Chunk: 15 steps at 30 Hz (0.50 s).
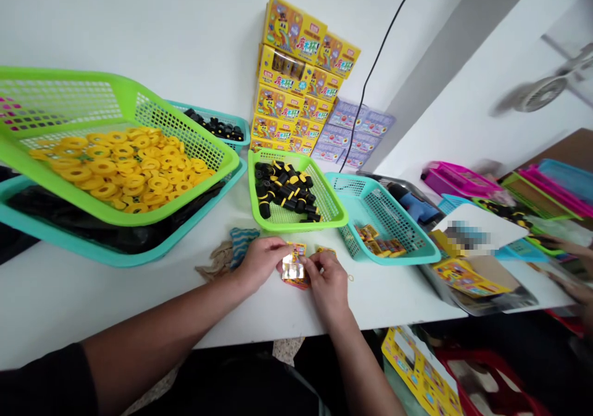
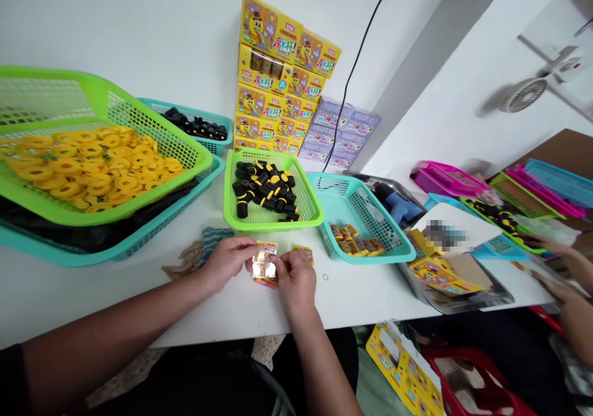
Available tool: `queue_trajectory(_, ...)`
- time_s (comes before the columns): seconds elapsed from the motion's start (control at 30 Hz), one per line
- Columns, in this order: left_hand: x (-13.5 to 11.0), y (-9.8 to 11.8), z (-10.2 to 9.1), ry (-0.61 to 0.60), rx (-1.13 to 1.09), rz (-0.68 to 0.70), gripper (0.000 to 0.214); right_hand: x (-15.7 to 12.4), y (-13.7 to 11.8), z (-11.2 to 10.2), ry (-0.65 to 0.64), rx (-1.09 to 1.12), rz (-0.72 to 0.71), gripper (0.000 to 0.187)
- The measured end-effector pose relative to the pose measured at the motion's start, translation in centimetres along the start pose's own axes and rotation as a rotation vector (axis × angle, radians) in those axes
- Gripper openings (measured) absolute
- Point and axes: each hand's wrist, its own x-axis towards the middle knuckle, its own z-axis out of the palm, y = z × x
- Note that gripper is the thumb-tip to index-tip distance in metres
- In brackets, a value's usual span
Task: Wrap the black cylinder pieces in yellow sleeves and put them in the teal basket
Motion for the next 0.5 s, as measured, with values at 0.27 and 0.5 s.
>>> queue_trajectory(0.27,-0.2,0.7,-0.3,0.048,-0.025,-0.029,0.031,-0.1,-0.7,-0.9,-0.002,-0.202,-0.015,0.013)
queue_trajectory(0.5,-0.6,1.2,-0.4,-0.009,-0.059,-0.001,0.031,7.4,-2.6,-3.9,0.154,-0.391,-0.193,0.017)
